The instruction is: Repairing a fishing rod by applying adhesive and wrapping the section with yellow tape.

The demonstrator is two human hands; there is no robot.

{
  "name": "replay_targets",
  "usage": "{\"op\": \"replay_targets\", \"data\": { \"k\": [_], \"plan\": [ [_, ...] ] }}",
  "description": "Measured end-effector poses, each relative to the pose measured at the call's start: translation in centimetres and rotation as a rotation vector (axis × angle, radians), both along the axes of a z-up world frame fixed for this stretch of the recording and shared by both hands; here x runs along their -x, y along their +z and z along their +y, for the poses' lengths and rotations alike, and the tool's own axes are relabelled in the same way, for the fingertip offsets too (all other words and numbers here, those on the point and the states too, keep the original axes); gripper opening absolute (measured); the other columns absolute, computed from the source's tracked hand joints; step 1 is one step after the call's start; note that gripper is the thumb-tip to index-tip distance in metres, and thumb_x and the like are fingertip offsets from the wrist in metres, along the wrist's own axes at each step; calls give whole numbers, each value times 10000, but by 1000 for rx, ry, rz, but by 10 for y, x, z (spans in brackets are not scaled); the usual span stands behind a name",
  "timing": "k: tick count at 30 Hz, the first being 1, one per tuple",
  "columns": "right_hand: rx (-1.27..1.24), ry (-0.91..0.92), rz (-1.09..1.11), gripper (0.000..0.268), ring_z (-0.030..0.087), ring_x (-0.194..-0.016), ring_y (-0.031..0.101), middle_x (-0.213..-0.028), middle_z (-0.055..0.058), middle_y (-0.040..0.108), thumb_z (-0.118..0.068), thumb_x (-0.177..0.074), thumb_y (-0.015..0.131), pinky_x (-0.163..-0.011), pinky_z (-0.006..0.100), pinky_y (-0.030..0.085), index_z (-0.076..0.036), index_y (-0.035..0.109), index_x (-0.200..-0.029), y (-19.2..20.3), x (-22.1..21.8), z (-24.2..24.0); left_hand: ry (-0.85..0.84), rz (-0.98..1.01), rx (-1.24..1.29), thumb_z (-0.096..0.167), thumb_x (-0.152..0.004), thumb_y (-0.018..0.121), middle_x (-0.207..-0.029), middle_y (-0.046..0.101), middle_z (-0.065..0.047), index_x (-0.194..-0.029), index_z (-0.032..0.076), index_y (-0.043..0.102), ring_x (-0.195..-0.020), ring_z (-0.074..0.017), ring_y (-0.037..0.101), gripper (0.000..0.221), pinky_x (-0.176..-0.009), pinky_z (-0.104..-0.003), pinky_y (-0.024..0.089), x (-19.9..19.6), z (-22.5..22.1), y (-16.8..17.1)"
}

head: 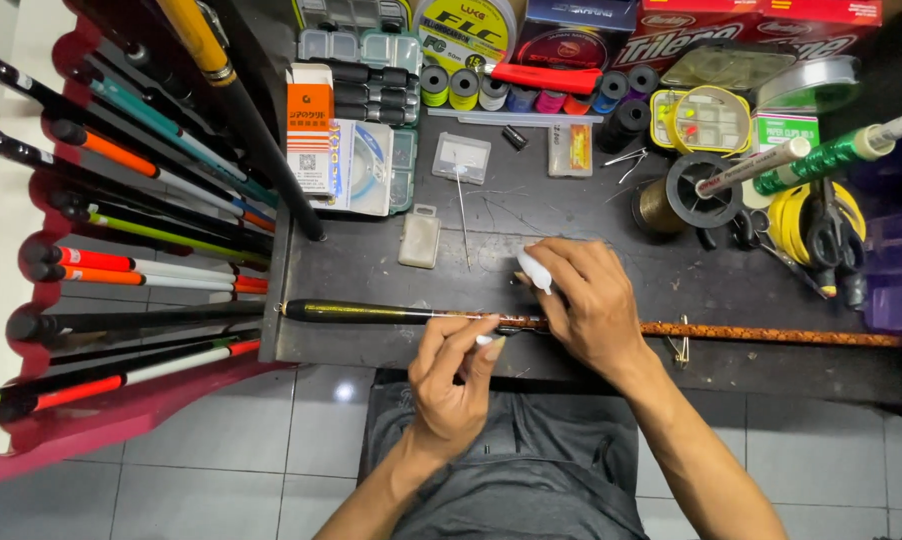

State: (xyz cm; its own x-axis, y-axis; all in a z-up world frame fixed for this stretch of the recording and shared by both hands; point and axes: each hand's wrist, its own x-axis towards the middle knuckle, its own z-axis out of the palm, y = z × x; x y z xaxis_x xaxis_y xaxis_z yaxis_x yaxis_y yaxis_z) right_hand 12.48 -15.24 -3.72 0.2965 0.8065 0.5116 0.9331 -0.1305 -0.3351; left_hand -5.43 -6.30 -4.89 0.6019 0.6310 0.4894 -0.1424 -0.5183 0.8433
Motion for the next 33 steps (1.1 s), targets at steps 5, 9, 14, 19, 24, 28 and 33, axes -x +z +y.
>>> {"op": "replay_targets", "data": {
  "k": [5,9,14,19,24,28,33],
  "plan": [
    [-19,-1,18,239,317,-950,647,-1147,132,709,-78,-972,718,-828,418,492,3,674,-1193,3,5,-4,35,10,-19,180,-1059,587,-993,620,-111,-1240,29,686,-771,-171,606,256,-672,-273,528,-15,6,11],
    [-64,36,323,155,374,-808,713,-962,126,754,-86,-939,690,-704,430,574,-52,708,-1089,8,18,-16,6,-104,230,125,-954,726,-886,719,-130,-1119,-5,765,-726,-204,696,214,-588,-308,585,-30,12,29],
    [1,100,568,155,334,-584,671,-705,87,714,-129,-967,611,-575,392,569,-61,672,-1092,21,34,-34,-146,-127,641,148,-1013,658,-867,695,-111,-1122,-19,741,-689,-100,635,217,-523,-244,568,-41,11,31],
    [50,153,609,116,318,-474,586,-591,109,594,-156,-964,611,-486,355,531,-61,643,-1023,27,36,-39,-216,-142,739,163,-1013,653,-893,740,-153,-1093,-22,726,-674,-108,677,214,-508,-235,562,-43,5,42],
    [13,142,573,133,346,-442,582,-552,127,552,-184,-971,619,-446,370,494,-53,641,-967,-1,34,-49,-245,-77,555,177,-997,681,-899,749,-147,-1058,2,744,-719,-142,686,196,-564,-268,597,-43,8,52],
    [-91,82,516,168,289,-372,537,-491,53,515,-236,-965,616,-413,319,469,-83,671,-920,1,34,-48,-280,-63,444,178,-1010,664,-893,719,-125,-1026,0,746,-749,-171,688,197,-609,-290,624,-43,8,57],
    [-171,42,460,165,265,-365,530,-488,33,513,-248,-942,653,-407,303,470,-90,698,-924,1,37,-48,-282,-72,451,178,-997,683,-878,702,-100,-1020,1,743,-773,-136,662,188,-641,-278,626,-42,5,65]
  ]
}}
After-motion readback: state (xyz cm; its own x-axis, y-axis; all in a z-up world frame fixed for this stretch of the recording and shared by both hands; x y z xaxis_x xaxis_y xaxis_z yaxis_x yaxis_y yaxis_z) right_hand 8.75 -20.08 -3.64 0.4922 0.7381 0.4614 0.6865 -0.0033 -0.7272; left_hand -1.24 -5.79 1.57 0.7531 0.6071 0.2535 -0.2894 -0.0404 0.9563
